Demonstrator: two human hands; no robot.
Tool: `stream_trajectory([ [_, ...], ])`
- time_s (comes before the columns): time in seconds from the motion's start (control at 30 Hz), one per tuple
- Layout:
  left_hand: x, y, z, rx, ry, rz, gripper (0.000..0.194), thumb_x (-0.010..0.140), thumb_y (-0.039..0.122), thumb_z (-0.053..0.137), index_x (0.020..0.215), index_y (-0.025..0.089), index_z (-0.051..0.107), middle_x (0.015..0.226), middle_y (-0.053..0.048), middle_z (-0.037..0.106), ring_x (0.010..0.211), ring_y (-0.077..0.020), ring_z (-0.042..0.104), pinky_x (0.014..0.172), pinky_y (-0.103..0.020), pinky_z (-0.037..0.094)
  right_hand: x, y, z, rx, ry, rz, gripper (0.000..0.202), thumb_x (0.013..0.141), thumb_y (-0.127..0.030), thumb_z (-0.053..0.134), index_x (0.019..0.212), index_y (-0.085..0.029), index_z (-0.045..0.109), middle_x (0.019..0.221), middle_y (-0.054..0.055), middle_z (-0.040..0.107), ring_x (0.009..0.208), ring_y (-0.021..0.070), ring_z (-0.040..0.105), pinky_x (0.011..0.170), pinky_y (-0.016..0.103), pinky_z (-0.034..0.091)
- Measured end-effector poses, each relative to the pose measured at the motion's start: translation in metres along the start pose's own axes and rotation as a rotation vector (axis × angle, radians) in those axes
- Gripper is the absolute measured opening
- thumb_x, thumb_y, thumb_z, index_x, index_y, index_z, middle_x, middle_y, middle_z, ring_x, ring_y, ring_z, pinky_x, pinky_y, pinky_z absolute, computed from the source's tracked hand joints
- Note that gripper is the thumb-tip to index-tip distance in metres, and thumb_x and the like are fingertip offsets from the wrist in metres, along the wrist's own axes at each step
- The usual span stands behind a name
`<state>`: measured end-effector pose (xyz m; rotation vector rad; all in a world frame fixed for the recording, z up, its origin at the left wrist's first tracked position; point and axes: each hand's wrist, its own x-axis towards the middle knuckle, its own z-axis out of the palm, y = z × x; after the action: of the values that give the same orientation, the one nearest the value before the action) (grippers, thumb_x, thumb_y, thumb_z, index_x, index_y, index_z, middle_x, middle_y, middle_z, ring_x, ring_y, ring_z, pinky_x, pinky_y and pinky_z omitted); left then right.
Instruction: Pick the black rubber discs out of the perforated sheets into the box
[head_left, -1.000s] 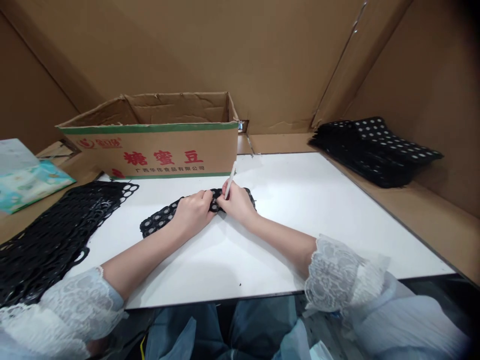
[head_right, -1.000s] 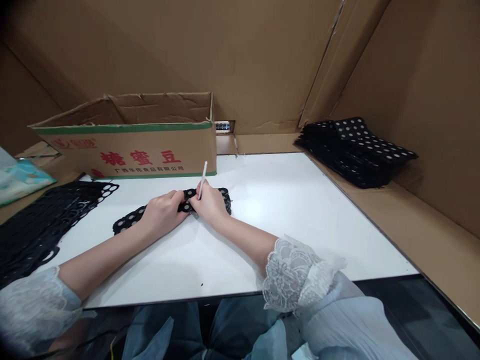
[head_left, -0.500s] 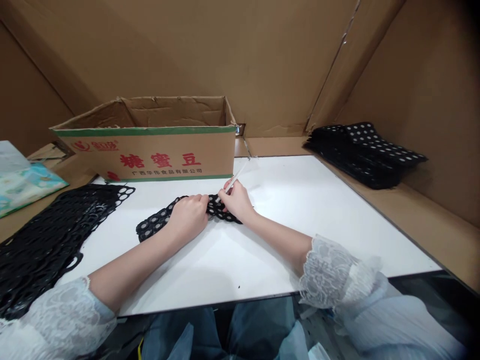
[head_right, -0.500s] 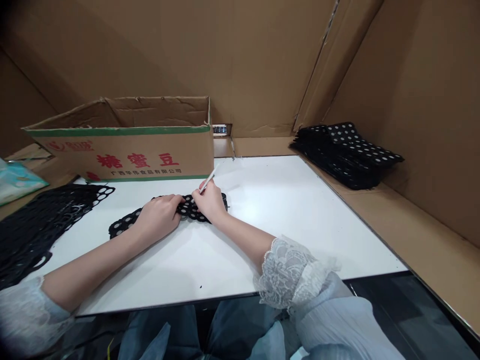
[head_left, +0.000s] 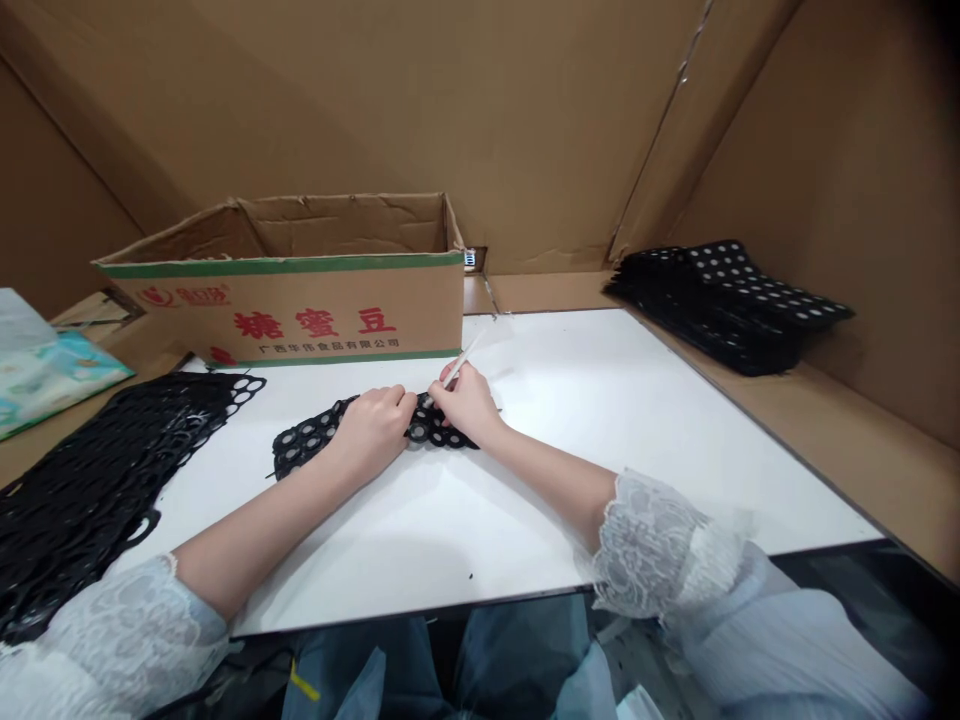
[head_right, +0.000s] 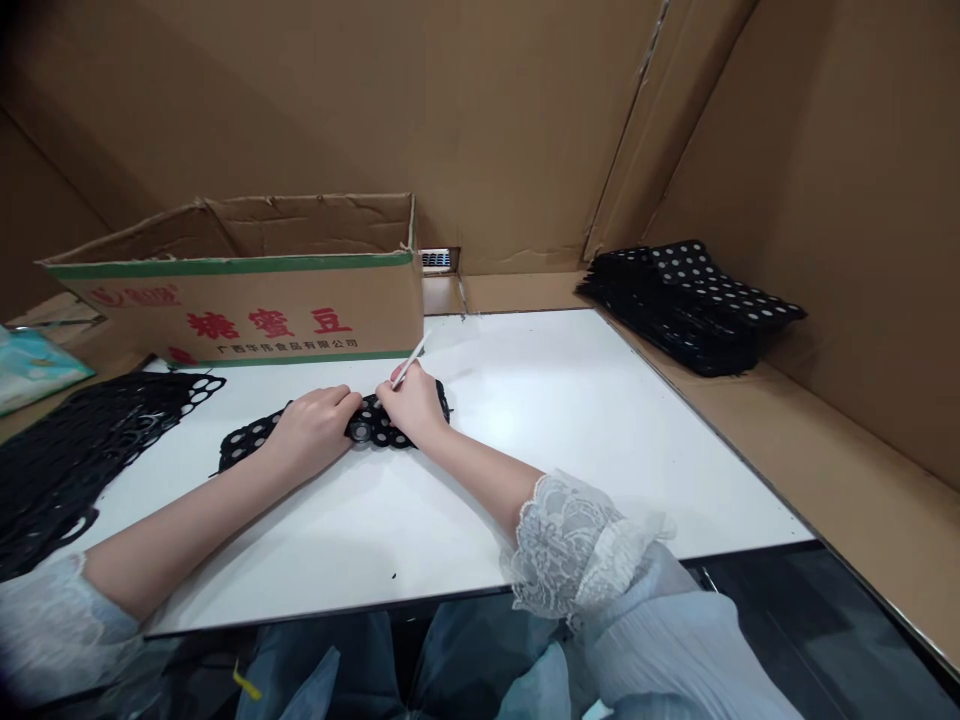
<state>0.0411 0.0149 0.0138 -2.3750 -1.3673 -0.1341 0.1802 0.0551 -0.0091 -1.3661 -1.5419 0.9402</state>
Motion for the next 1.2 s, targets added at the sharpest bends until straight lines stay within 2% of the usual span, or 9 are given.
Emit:
stream_trajectory([
  [0.33,-0.004,-0.001,0.009,0.023,0.065,0.006,0.016,0.069,0.008,0.038,0.072,0.015,0.052,0.069,-0.008,0.055,0.066,-0.0212,0.053,0.060,-0.031,0.038,0.000,-0.004,-0.001,0.032,-0.036,0.062,0.013,0.064,-0.025,0.044,0.074,-0.019,0.040,0.063,0.000,0.054,0.045,0.0096,0.049,0.037,0.021,0.041],
  [0.43,-0.004,-0.001,0.011,0.032,0.077,0.004,0.016,0.067,0.008,0.038,0.071,0.015,0.052,0.067,-0.009,0.055,0.065,-0.0216,0.053,0.057,-0.031,0.037,0.000,-0.005,0.000,-0.077,0.006,-0.007,0.010,0.064,-0.025,0.044,0.072,-0.019,0.040,0.062,-0.001,0.052,0.050,0.0106,0.049,0.047,0.023,0.042],
  [0.53,-0.001,0.000,0.012,0.066,0.072,-0.034,0.017,0.064,0.008,0.039,0.071,0.014,0.053,0.065,-0.008,0.055,0.061,-0.0213,0.054,0.052,-0.029,0.034,0.000,-0.004,0.002,-0.216,0.051,-0.153,0.008,0.064,-0.022,0.042,0.071,-0.020,0.039,0.058,-0.003,0.048,0.053,0.0118,0.047,0.053,0.024,0.040],
  [0.63,0.003,0.000,0.013,0.088,0.048,-0.123,0.017,0.066,0.011,0.039,0.073,0.014,0.054,0.065,-0.008,0.056,0.058,-0.0209,0.054,0.048,-0.028,0.031,-0.001,-0.003,0.004,-0.271,0.017,-0.240,0.007,0.065,-0.021,0.040,0.072,-0.021,0.039,0.055,-0.004,0.045,0.051,0.0117,0.045,0.053,0.024,0.037],
  [0.7,0.006,-0.001,0.012,0.072,0.032,-0.159,0.017,0.068,0.013,0.038,0.075,0.013,0.054,0.066,-0.009,0.056,0.059,-0.0205,0.055,0.048,-0.027,0.031,-0.001,-0.002,0.004,-0.254,-0.005,-0.224,0.006,0.065,-0.021,0.041,0.071,-0.020,0.039,0.056,-0.004,0.045,0.051,0.0112,0.045,0.052,0.023,0.038],
  [0.87,0.002,-0.002,0.004,0.007,-0.008,-0.028,0.040,0.063,0.009,0.041,0.101,0.020,0.051,0.082,-0.005,0.059,0.069,-0.0189,0.056,0.054,-0.026,0.035,0.000,0.001,-0.003,0.006,0.061,-0.032,0.013,0.069,-0.028,0.041,0.078,-0.020,0.037,0.064,-0.002,0.049,0.048,0.0095,0.048,0.040,0.020,0.039],
  [0.93,-0.002,-0.001,-0.001,-0.012,-0.018,0.017,0.041,0.064,0.009,0.043,0.102,0.022,0.050,0.088,-0.005,0.058,0.072,-0.0196,0.055,0.058,-0.027,0.037,-0.001,0.003,-0.007,0.048,0.101,0.000,0.015,0.069,-0.028,0.041,0.081,-0.020,0.037,0.065,-0.002,0.049,0.046,0.0090,0.048,0.037,0.019,0.039],
  [1.1,0.001,0.002,-0.007,-0.018,0.031,0.069,0.026,0.067,0.013,0.048,0.092,0.018,0.053,0.095,-0.009,0.057,0.084,-0.0243,0.053,0.070,-0.034,0.037,-0.002,0.005,-0.012,-0.088,0.116,-0.150,0.011,0.066,-0.025,0.042,0.076,-0.020,0.039,0.061,-0.003,0.048,0.054,0.0096,0.049,0.047,0.021,0.043],
  [1.2,0.007,0.003,-0.004,-0.029,0.014,0.182,0.020,0.071,0.012,0.045,0.090,0.016,0.053,0.089,-0.008,0.059,0.084,-0.0228,0.053,0.073,-0.034,0.036,0.000,0.006,-0.012,-0.122,0.103,-0.144,0.010,0.065,-0.024,0.043,0.074,-0.020,0.040,0.060,-0.003,0.048,0.055,0.0100,0.049,0.050,0.022,0.043],
])
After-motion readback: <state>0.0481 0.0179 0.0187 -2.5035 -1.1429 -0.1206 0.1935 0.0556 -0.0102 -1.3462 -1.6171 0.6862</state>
